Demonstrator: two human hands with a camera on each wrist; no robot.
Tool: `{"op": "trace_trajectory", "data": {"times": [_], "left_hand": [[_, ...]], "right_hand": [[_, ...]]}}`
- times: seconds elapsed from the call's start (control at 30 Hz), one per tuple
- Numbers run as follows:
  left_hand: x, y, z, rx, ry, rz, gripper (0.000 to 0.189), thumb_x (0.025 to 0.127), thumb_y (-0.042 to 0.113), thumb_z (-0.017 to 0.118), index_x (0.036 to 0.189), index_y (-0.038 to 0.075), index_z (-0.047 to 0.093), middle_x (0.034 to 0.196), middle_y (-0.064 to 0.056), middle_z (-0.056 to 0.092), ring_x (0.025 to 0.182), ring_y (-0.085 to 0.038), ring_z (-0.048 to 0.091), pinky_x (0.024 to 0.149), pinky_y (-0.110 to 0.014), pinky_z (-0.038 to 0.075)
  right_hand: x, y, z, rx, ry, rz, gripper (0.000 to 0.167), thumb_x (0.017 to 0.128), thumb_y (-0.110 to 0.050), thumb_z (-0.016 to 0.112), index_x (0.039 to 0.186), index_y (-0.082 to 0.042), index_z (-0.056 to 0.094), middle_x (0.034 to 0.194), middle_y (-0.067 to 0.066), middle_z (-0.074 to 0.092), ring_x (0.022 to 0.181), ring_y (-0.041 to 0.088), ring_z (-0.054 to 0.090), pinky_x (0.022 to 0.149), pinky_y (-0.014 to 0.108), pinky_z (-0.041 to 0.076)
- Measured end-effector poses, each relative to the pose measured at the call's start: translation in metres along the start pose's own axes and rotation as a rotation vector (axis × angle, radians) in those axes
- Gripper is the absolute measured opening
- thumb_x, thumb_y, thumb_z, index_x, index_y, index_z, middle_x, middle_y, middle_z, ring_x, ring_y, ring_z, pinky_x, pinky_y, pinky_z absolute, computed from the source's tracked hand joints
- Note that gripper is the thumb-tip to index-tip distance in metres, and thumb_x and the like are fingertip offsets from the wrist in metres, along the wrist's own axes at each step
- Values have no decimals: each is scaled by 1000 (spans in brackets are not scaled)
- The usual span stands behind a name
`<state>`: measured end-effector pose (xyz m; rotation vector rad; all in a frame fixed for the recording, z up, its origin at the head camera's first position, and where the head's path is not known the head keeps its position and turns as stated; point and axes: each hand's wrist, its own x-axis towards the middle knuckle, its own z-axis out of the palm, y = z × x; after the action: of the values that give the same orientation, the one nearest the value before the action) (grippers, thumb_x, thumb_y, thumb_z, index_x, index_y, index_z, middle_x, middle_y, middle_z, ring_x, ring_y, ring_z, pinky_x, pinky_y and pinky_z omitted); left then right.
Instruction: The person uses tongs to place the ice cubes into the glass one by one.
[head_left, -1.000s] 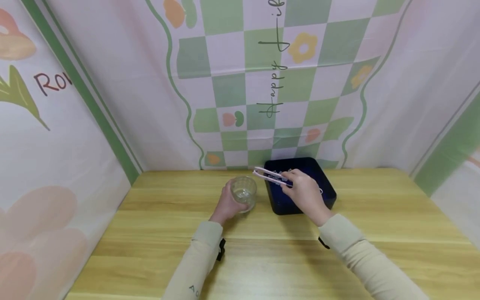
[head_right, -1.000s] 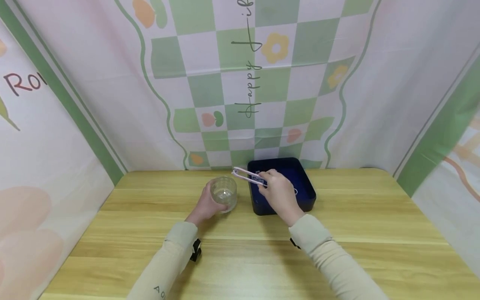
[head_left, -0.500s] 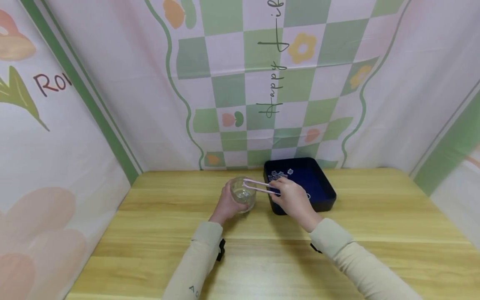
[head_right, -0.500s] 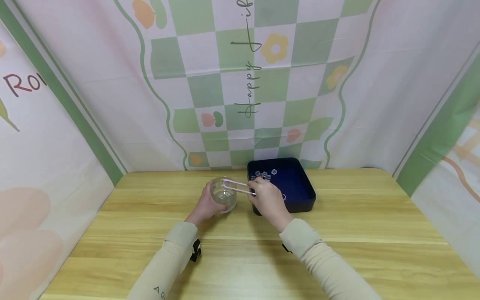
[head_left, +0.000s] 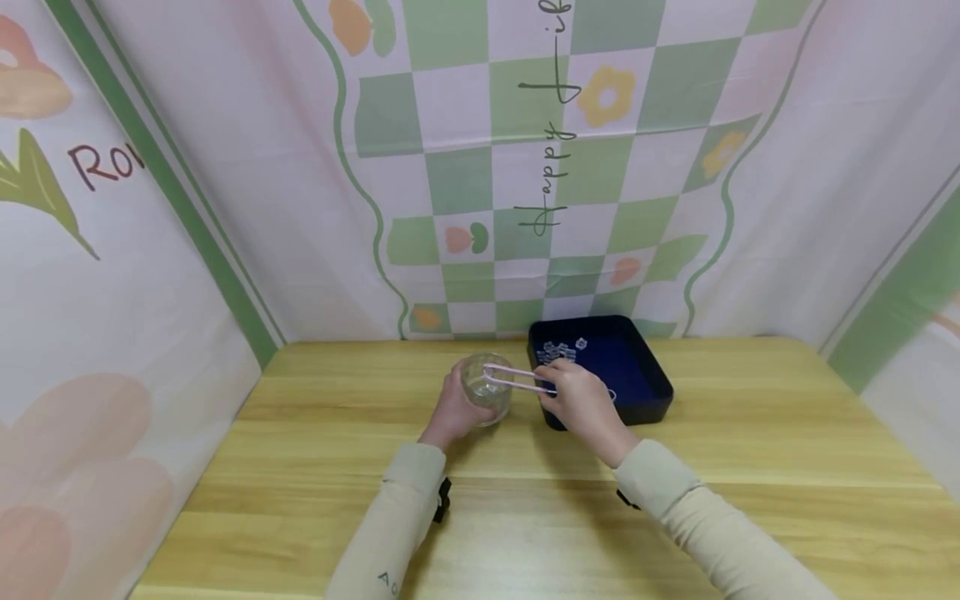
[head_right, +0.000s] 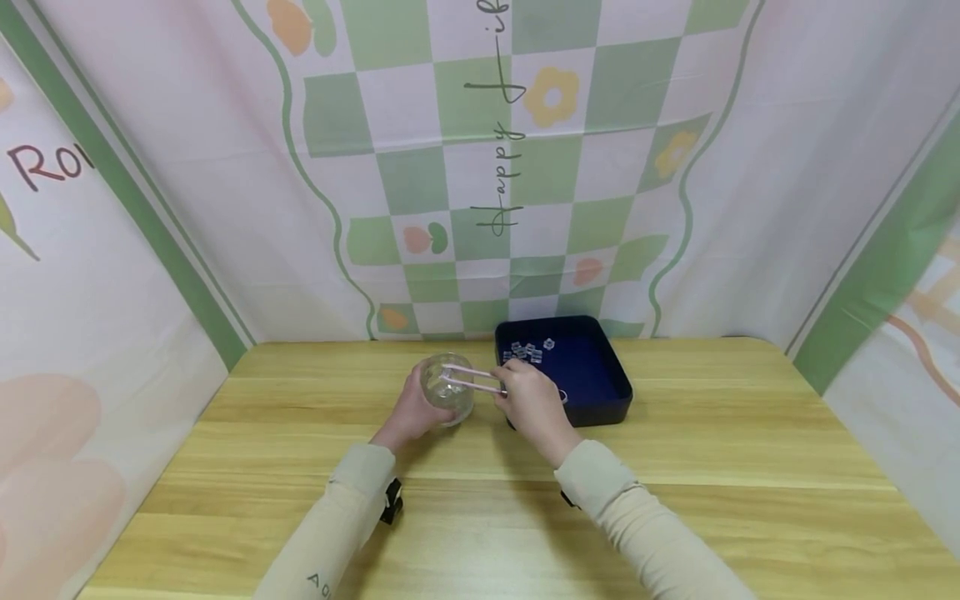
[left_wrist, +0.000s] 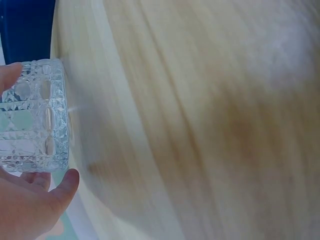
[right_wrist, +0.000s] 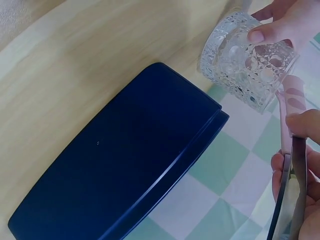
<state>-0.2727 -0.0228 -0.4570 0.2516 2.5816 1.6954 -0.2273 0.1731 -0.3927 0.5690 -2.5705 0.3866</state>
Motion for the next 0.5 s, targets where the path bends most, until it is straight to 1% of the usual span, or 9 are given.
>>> {"op": "trace_trajectory", "data": {"times": [0.23,0.37,0.5], "left_hand": [[0,1,0,7,-2,1,101,60,0,83,145,8,29,144,-19,40,130,-38,44,111,-58,36],[-1,2,0,8,2,-9,101,61,-1,82,145,9,29,144,-19,40,130,-38,44,111,-58,36],[-2,2,0,15,9,-8,101,60,0,83,145,7,29,143,-21,40,129,-40,44,111,-58,36]], "right_hand": [[0,0,-1,9,-7,0,25,74,-9,79,98,-4,72,92,10,69,80,22,67,66,35,58],[0,1,-1,25,-1,5,26,73,-8,79,98,-4,72,92,10,69,81,23,67,67,36,58],[0,2,-2,34,9,7,27,73,-7,79,98,-3,72,92,10,69,81,23,67,68,36,59]]}}
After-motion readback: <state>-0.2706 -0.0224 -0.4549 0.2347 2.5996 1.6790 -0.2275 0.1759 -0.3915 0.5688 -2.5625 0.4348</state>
